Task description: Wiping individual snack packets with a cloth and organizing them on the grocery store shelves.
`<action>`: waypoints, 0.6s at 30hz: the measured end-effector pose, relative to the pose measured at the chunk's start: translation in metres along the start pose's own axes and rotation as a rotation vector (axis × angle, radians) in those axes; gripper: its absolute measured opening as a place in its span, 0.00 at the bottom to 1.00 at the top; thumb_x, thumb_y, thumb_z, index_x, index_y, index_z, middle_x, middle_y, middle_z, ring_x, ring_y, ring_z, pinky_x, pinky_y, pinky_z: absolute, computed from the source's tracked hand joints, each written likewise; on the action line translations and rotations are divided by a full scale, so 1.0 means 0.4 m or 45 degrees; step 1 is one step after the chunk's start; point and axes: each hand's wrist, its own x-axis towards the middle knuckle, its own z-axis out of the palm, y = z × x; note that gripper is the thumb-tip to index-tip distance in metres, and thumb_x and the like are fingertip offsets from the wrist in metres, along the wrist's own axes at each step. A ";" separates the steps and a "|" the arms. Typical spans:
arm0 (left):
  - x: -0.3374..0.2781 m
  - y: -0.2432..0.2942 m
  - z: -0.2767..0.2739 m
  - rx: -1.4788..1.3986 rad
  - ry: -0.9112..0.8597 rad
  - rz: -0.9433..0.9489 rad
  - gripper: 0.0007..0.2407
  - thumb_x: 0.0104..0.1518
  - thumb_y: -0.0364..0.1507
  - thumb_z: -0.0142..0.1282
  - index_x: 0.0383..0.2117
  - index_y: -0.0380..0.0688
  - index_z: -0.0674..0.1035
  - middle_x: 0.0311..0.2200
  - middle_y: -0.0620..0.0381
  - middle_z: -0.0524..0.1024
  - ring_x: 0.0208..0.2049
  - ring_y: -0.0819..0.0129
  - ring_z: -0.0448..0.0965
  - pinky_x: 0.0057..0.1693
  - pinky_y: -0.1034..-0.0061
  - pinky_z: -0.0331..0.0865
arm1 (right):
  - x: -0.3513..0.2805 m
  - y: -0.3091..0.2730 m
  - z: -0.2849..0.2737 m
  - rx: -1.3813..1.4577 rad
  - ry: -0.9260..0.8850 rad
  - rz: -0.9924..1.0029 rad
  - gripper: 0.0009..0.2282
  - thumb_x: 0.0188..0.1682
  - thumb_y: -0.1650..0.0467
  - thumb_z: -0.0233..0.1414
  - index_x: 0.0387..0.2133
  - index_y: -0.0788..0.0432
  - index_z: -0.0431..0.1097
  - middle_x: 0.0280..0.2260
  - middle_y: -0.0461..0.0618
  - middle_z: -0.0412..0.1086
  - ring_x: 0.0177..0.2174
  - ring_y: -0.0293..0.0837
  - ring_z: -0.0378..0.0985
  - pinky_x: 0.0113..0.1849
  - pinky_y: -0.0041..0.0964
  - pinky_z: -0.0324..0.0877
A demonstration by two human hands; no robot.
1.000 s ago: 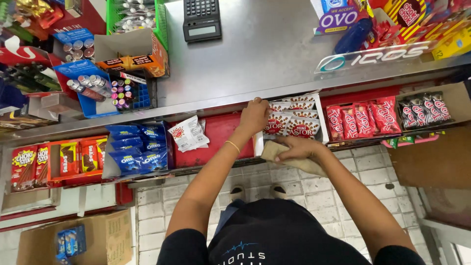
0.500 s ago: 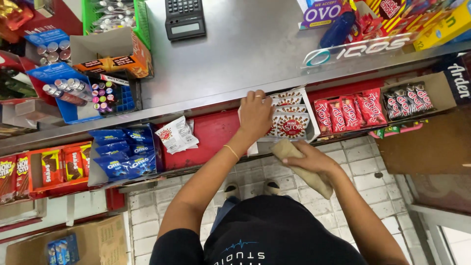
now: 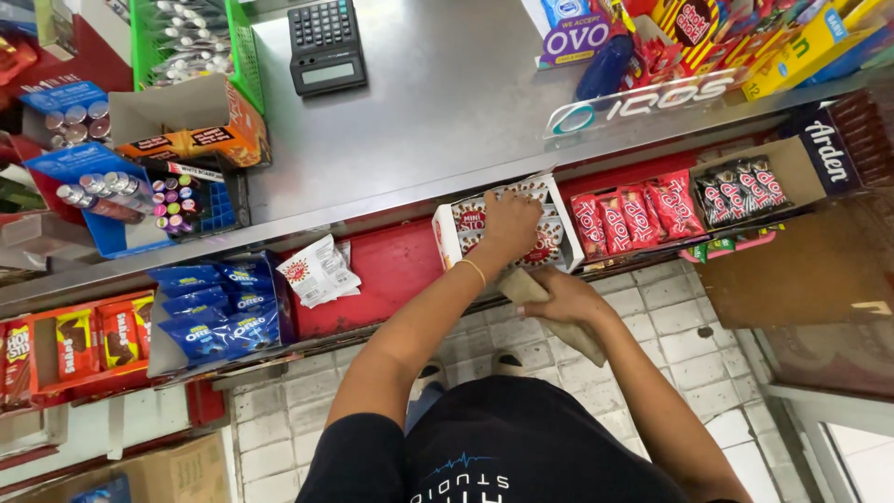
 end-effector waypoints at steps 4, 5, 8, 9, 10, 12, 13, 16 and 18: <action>-0.001 0.005 0.005 -0.066 0.125 -0.024 0.09 0.45 0.33 0.64 0.31 0.47 0.84 0.27 0.52 0.80 0.37 0.51 0.79 0.46 0.49 0.59 | 0.020 -0.009 -0.007 0.134 0.043 0.042 0.35 0.38 0.49 0.62 0.57 0.55 0.69 0.58 0.61 0.66 0.56 0.64 0.71 0.57 0.57 0.67; 0.004 0.003 0.012 -0.075 0.131 -0.031 0.09 0.45 0.33 0.64 0.31 0.47 0.84 0.27 0.53 0.80 0.36 0.52 0.79 0.47 0.49 0.60 | 0.026 -0.001 -0.006 0.166 0.075 0.048 0.35 0.37 0.50 0.63 0.55 0.56 0.70 0.56 0.62 0.67 0.56 0.66 0.70 0.57 0.58 0.66; -0.002 -0.014 0.012 -0.095 0.191 -0.067 0.08 0.47 0.33 0.62 0.32 0.49 0.83 0.28 0.54 0.81 0.37 0.53 0.80 0.47 0.48 0.60 | 0.050 0.037 0.003 0.224 0.129 0.028 0.34 0.35 0.51 0.66 0.54 0.56 0.71 0.54 0.63 0.69 0.56 0.66 0.70 0.56 0.58 0.66; -0.008 -0.022 0.009 -0.108 0.240 -0.073 0.06 0.49 0.32 0.60 0.32 0.51 0.83 0.28 0.54 0.81 0.37 0.53 0.80 0.47 0.48 0.61 | 0.059 0.053 0.010 0.265 0.164 0.016 0.35 0.34 0.51 0.67 0.54 0.55 0.72 0.53 0.61 0.69 0.56 0.65 0.70 0.56 0.58 0.66; -0.021 -0.042 -0.034 -0.104 0.234 -0.090 0.06 0.49 0.32 0.60 0.32 0.51 0.83 0.28 0.54 0.81 0.37 0.53 0.80 0.47 0.48 0.61 | 0.046 0.020 -0.003 0.263 0.148 0.008 0.35 0.34 0.51 0.67 0.54 0.55 0.72 0.53 0.61 0.69 0.56 0.65 0.70 0.56 0.58 0.66; -0.050 -0.082 -0.117 -0.261 0.212 -0.119 0.06 0.52 0.35 0.57 0.32 0.53 0.82 0.31 0.56 0.81 0.39 0.54 0.81 0.50 0.47 0.64 | 0.019 -0.042 -0.024 0.433 0.209 -0.047 0.30 0.35 0.56 0.67 0.52 0.55 0.73 0.50 0.62 0.71 0.55 0.64 0.71 0.54 0.56 0.67; -0.087 -0.105 -0.161 -0.259 0.201 -0.134 0.06 0.52 0.35 0.57 0.32 0.53 0.82 0.31 0.56 0.81 0.39 0.54 0.81 0.50 0.47 0.64 | 0.010 -0.034 -0.021 0.436 0.191 -0.050 0.30 0.35 0.56 0.67 0.52 0.55 0.73 0.50 0.62 0.71 0.55 0.64 0.71 0.54 0.56 0.67; -0.195 -0.198 -0.281 -0.474 0.367 -0.262 0.04 0.54 0.35 0.58 0.28 0.54 0.79 0.25 0.64 0.77 0.38 0.60 0.80 0.51 0.56 0.67 | 0.005 -0.011 -0.021 0.522 0.211 -0.124 0.28 0.36 0.61 0.67 0.51 0.62 0.74 0.49 0.70 0.70 0.53 0.68 0.71 0.53 0.59 0.67; -0.285 -0.269 -0.327 -0.722 0.653 -0.469 0.04 0.55 0.32 0.62 0.28 0.49 0.79 0.22 0.55 0.76 0.33 0.50 0.80 0.43 0.59 0.73 | 0.004 0.022 -0.014 0.571 0.215 -0.188 0.28 0.38 0.64 0.67 0.53 0.64 0.72 0.50 0.72 0.69 0.53 0.70 0.70 0.52 0.61 0.66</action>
